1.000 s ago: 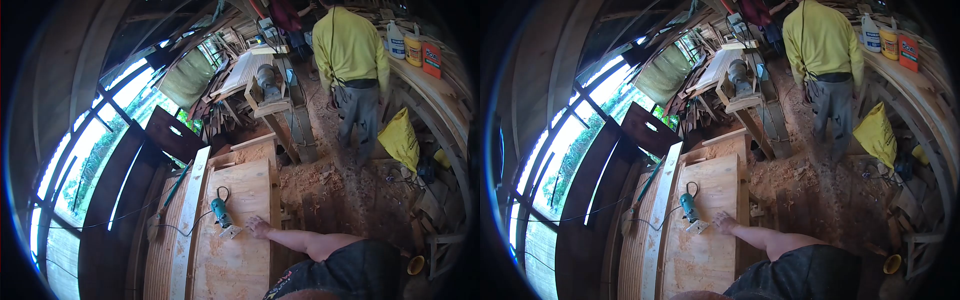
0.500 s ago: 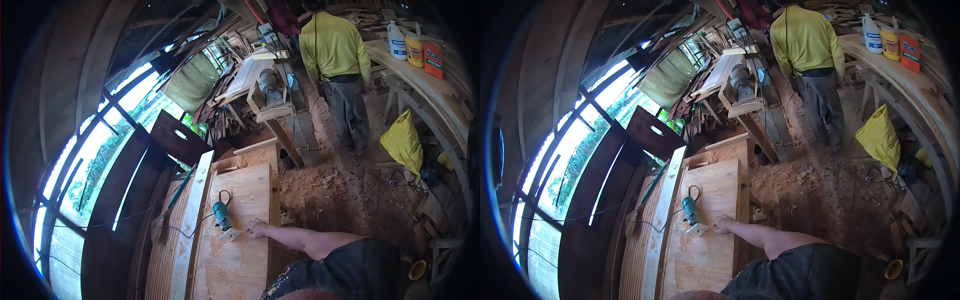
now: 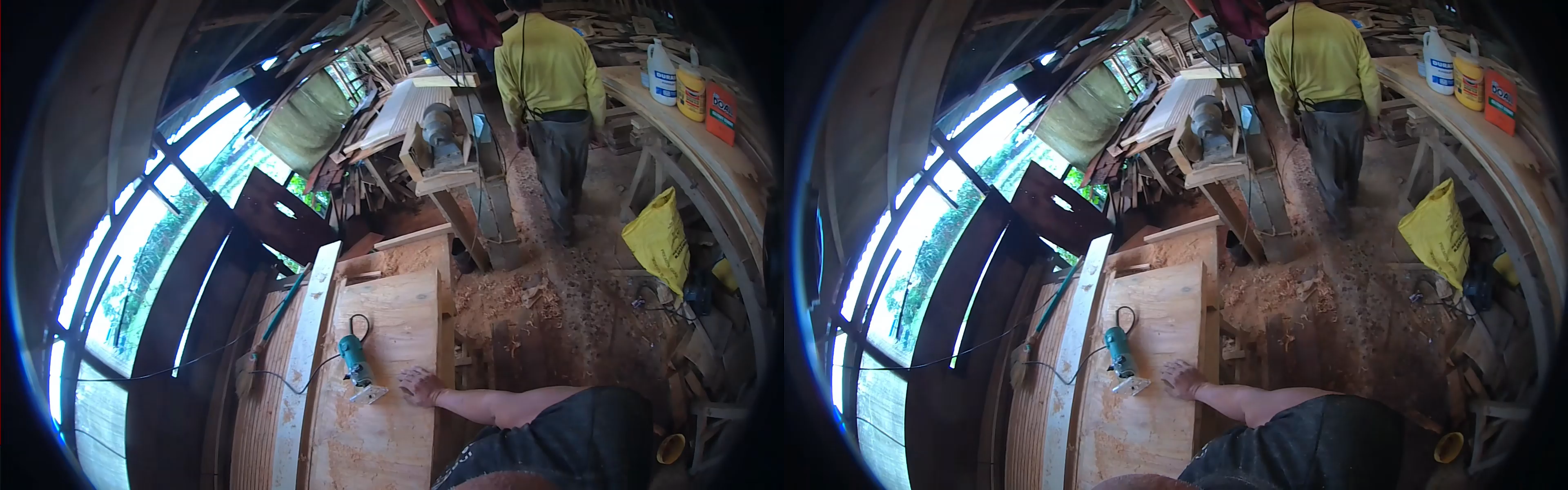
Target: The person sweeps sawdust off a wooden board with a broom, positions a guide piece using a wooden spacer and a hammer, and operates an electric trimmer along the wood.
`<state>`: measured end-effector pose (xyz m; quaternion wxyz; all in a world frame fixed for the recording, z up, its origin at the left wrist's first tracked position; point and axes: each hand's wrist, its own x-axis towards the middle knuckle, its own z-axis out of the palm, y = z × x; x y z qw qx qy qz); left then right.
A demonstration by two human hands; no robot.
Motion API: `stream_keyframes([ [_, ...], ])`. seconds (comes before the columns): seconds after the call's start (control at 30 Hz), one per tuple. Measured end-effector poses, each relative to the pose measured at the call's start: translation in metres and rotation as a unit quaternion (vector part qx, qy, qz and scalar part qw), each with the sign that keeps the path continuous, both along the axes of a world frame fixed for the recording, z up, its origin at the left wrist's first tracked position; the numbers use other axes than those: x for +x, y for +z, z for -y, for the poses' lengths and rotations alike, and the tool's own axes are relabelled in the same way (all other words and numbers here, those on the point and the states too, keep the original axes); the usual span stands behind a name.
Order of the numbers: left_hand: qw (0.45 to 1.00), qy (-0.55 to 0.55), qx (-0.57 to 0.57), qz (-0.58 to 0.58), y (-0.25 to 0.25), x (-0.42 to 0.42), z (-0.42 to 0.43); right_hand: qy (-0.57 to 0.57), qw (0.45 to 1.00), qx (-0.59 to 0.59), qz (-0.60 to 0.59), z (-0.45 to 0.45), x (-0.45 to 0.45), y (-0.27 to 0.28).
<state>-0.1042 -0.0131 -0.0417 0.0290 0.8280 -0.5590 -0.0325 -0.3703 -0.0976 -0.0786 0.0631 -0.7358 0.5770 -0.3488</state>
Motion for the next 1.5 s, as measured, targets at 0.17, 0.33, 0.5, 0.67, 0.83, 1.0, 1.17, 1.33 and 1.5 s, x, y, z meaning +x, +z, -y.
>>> stream_keyframes([
  [0.17, 1.0, -0.003, -0.004, 0.008, 0.002, 0.0, 0.001, 0.001, 1.0, 0.015, 0.011, -0.004, -0.004, 0.005],
  [0.33, 1.0, 0.004, -0.008, 0.009, 0.003, 0.002, -0.001, -0.005, 0.999, 0.008, 0.045, -0.004, -0.003, 0.002],
  [0.5, 1.0, 0.018, -0.01, 0.008, 0.004, 0.01, -0.006, -0.003, 0.999, 0.004, 0.042, -0.003, -0.003, -0.001],
  [0.67, 0.999, 0.027, -0.016, 0.015, 0.001, 0.023, -0.018, 0.003, 0.999, 0.012, 0.042, -0.007, -0.006, 0.013],
  [0.83, 0.996, 0.079, -0.025, 0.021, -0.018, 0.083, -0.074, -0.005, 0.998, -0.013, 0.058, 0.001, -0.002, -0.003],
  [1.0, 0.98, 0.195, -0.027, 0.027, -0.029, 0.147, -0.157, 0.012, 1.0, 0.016, 0.021, 0.005, -0.006, 0.003],
  [1.17, 0.96, 0.277, -0.016, 0.037, -0.04, 0.18, -0.176, 0.047, 0.997, -0.056, 0.03, 0.012, -0.002, -0.006],
  [1.33, 0.955, 0.296, -0.032, 0.002, -0.04, 0.181, -0.172, 0.056, 0.996, -0.067, -0.013, 0.013, -0.001, -0.005],
  [1.5, 0.955, 0.296, -0.022, 0.014, -0.047, 0.185, -0.174, 0.054, 0.998, -0.029, 0.009, 0.012, -0.001, -0.003],
])
